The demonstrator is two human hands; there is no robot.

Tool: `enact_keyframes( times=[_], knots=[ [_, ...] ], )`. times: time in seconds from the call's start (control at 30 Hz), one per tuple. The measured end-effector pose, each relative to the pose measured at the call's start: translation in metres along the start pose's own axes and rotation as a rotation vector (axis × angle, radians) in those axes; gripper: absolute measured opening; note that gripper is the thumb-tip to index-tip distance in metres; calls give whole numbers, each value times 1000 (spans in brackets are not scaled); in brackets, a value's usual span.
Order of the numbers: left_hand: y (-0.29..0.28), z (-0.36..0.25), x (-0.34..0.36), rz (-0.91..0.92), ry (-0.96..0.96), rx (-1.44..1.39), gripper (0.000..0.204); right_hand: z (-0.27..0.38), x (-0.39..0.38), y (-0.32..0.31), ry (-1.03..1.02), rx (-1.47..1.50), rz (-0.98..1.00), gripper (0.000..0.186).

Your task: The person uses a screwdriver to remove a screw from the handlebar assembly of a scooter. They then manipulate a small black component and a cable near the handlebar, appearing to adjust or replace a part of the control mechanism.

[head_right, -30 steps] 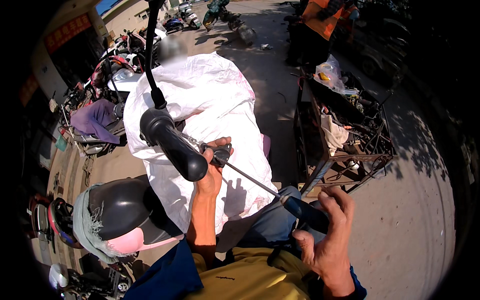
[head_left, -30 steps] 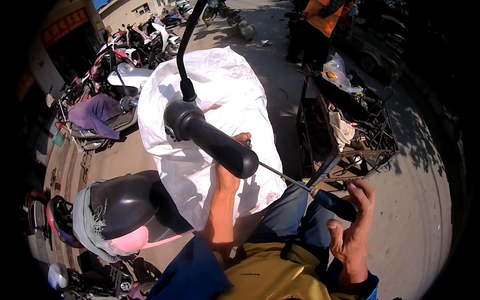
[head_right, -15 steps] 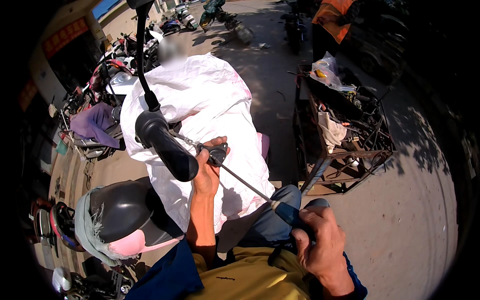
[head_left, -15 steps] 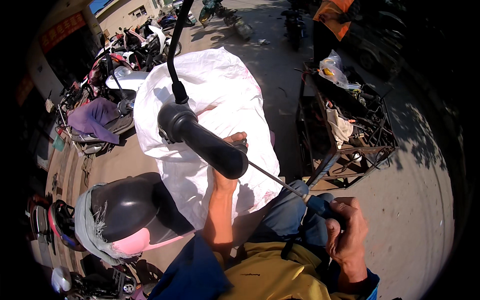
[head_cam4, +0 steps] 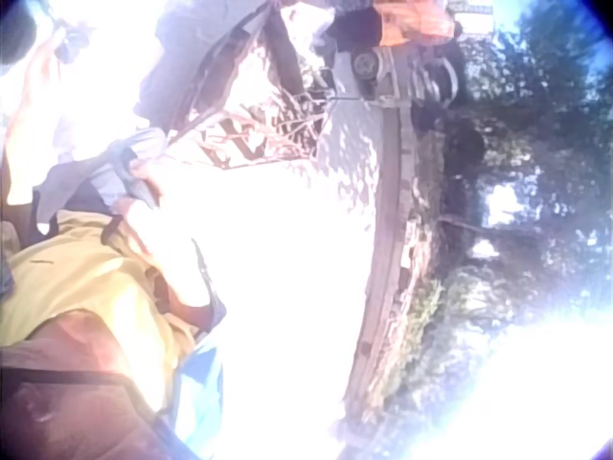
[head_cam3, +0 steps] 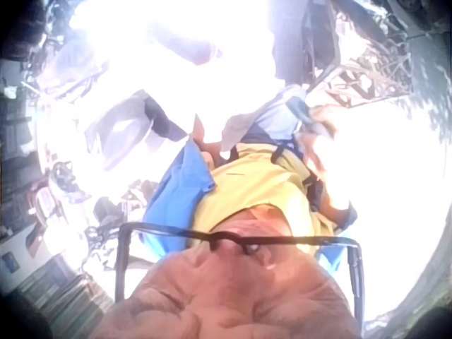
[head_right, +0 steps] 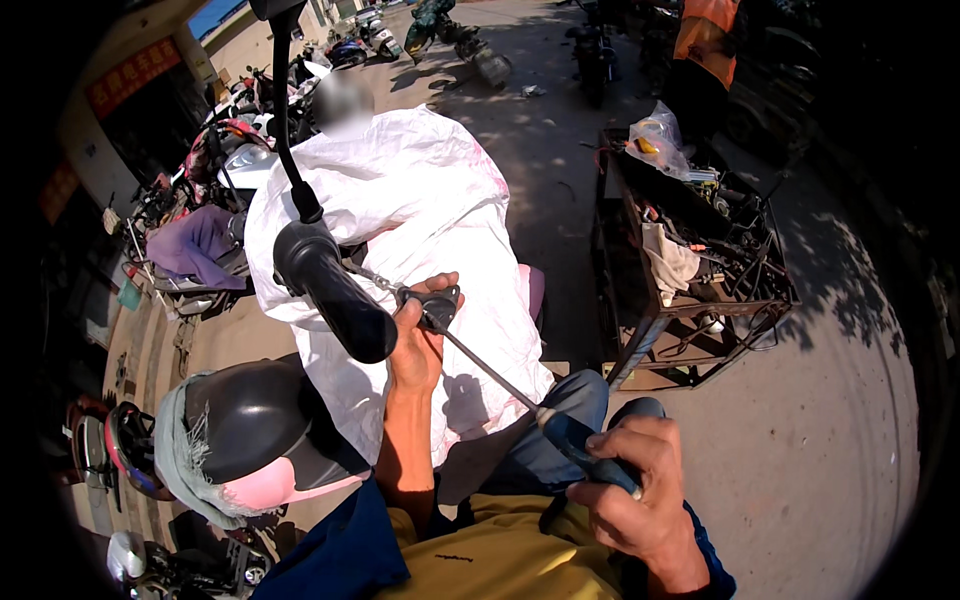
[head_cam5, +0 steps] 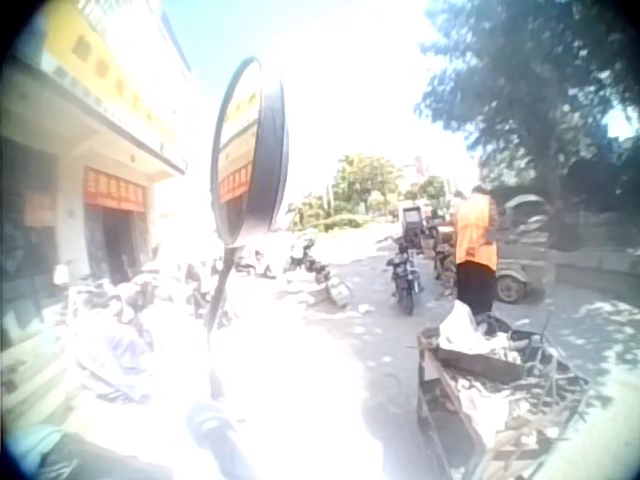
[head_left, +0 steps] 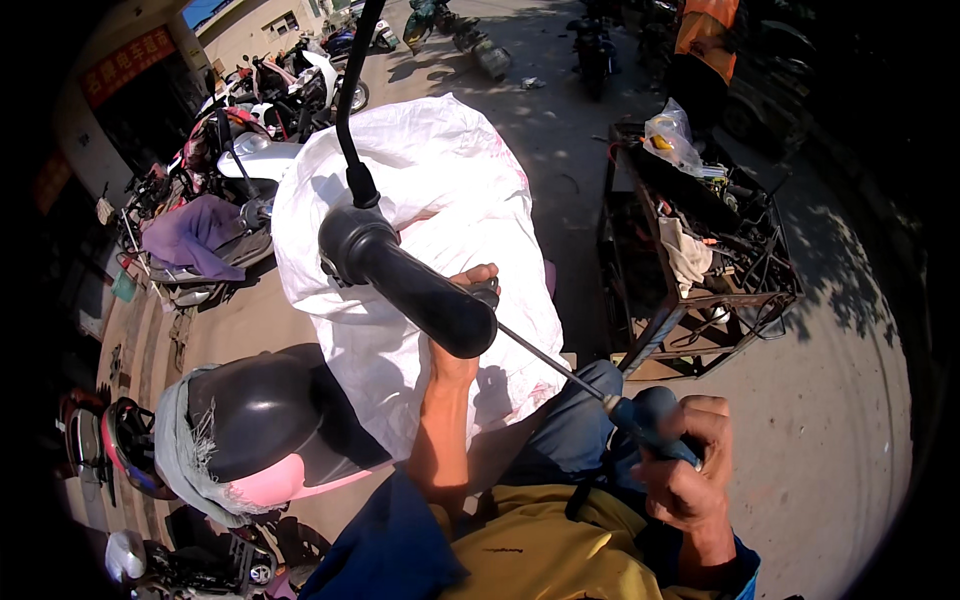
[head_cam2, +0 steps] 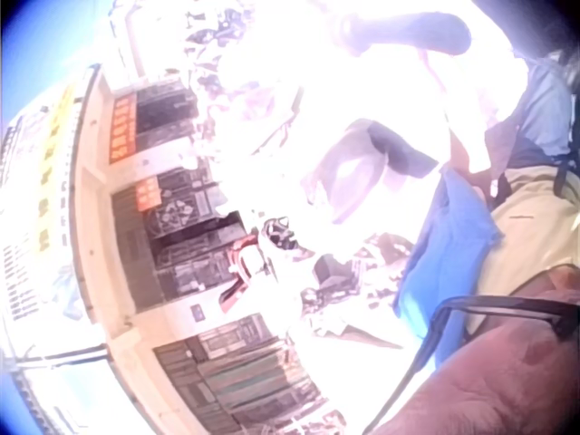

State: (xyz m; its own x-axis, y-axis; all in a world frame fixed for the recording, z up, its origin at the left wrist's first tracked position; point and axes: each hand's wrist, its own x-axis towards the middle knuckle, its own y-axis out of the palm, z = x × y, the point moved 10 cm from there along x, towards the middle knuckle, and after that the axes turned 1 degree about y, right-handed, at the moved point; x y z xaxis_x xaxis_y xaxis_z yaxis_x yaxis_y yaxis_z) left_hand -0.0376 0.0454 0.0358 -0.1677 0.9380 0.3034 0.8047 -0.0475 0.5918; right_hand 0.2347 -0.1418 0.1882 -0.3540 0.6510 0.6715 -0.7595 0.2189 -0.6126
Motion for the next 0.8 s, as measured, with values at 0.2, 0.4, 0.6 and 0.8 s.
enact_keyframes(
  times=[0.2,0.4,0.6,0.8],
  knots=[
    [1,1,1,-14,-1,35,56,-15,-2,-2,280,44,-153,40],
    [0,0,0,-10,13,58,56,-3,-3,2,13,-6,25,42],
    [0,0,0,18,29,54,56,-21,-4,-1,286,56,-108,38],
    [5,-3,1,29,22,85,54,-3,-5,2,29,-18,9,42]
  ],
)
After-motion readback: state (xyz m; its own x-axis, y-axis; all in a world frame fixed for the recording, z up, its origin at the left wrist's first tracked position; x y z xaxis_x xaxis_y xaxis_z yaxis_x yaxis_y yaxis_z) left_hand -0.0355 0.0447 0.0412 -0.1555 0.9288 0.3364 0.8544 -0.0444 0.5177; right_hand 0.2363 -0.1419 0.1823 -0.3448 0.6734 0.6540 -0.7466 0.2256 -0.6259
